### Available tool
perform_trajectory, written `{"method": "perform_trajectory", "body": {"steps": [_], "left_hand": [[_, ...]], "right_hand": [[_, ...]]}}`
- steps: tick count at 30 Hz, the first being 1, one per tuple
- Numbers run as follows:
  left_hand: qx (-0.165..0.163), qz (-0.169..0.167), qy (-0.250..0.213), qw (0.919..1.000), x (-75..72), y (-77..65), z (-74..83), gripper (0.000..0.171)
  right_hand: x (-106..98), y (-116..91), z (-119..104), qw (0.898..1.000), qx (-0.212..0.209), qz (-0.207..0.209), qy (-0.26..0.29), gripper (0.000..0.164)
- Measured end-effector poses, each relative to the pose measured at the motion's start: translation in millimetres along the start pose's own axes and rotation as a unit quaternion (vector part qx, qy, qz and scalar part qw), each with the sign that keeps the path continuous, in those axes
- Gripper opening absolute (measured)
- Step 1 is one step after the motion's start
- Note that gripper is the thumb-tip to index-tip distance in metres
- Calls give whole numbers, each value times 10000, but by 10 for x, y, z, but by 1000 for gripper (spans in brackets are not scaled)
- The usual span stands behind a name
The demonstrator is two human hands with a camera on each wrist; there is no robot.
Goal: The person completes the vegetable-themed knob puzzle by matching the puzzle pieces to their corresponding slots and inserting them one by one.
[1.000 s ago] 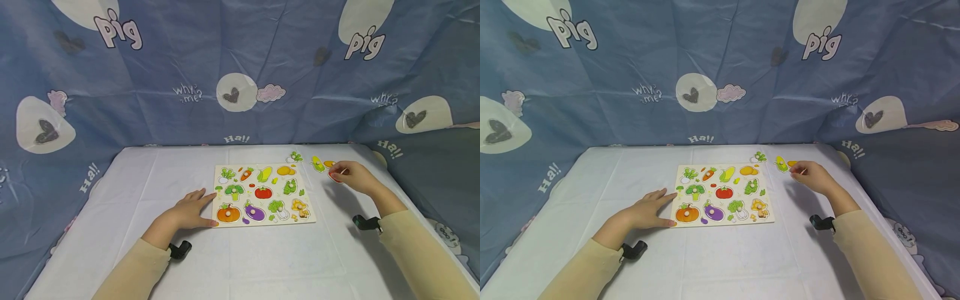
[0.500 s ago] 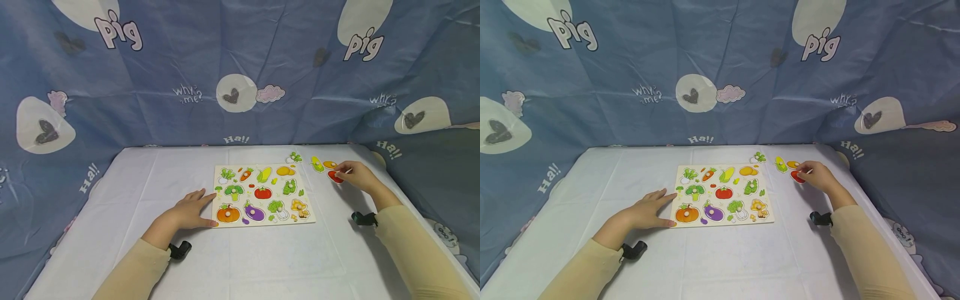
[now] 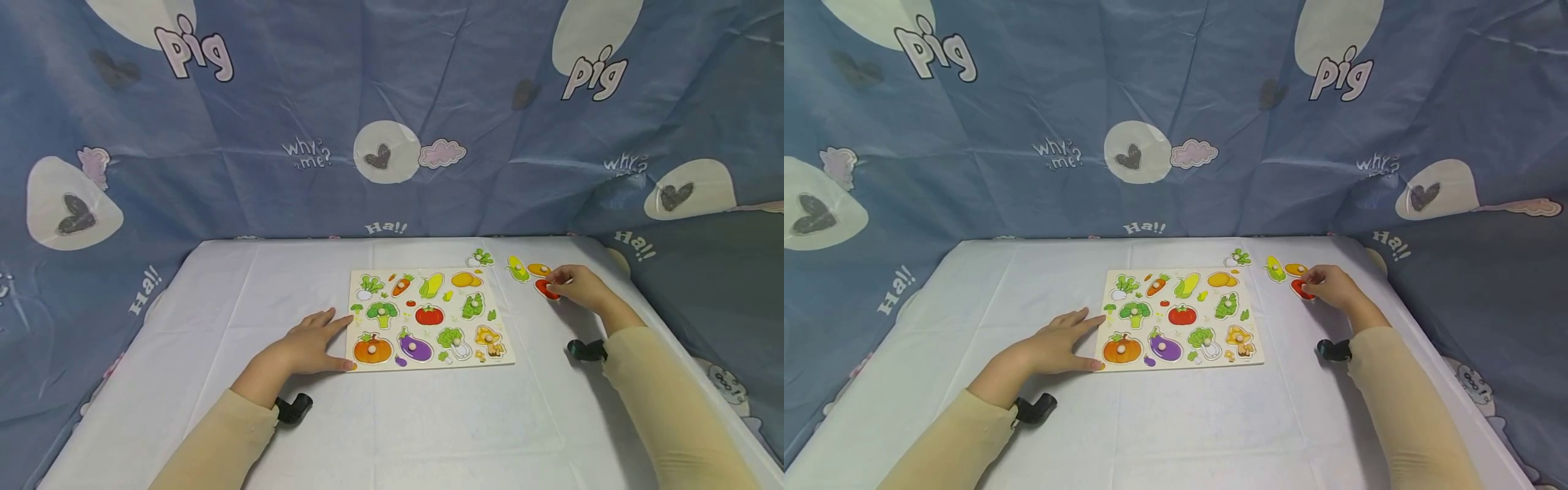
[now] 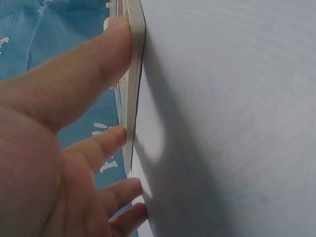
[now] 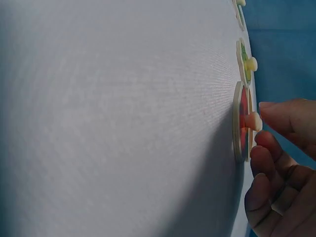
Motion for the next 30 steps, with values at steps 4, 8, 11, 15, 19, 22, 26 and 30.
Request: {"method": "perform_trajectory", "body": {"steps": [4,8,11,15,19,22,26,30], "left_hand": [[3,-15,-20,10000,-3,-9,3,98],[-3,-16,-35,10000,-9,-14,9,98],[-11,-24,-36,10000,-8,-11,8,98],[-28,-47,-24,10000,-4,-2,2,98],[-14,-42,-13,10000,2,8,-3,99],[-33,-63,-1,10000,9,12,-9,99],[-28,-71,8,10000,9,10,-4,98],[-30,-42,-1,10000,-1,5,2,98]], "right_hand": [[18,37,38,9999,81,-71,10,26],[38,66,65,9999,113,-106,16,25],[43,73,70,9999,125,-115,-2,24],[38,73,61,9998,155,-107,-52,22],[45,77,38,9997,164,-124,-107,20],[60,83,27,9996,165,-154,-150,20],[73,80,6,9997,93,-178,-154,21],[71,61,-39,9997,-16,-197,-149,21]]}}
Point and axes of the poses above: each hand's wrist, its own y-axis towards the middle knuckle, its own x-axis out of the palm, z = x × y, the point moved 6 cm from there along y, towards the middle knuckle, and after that the axes turned 4 degrees about -x, right-handed, at the moved point
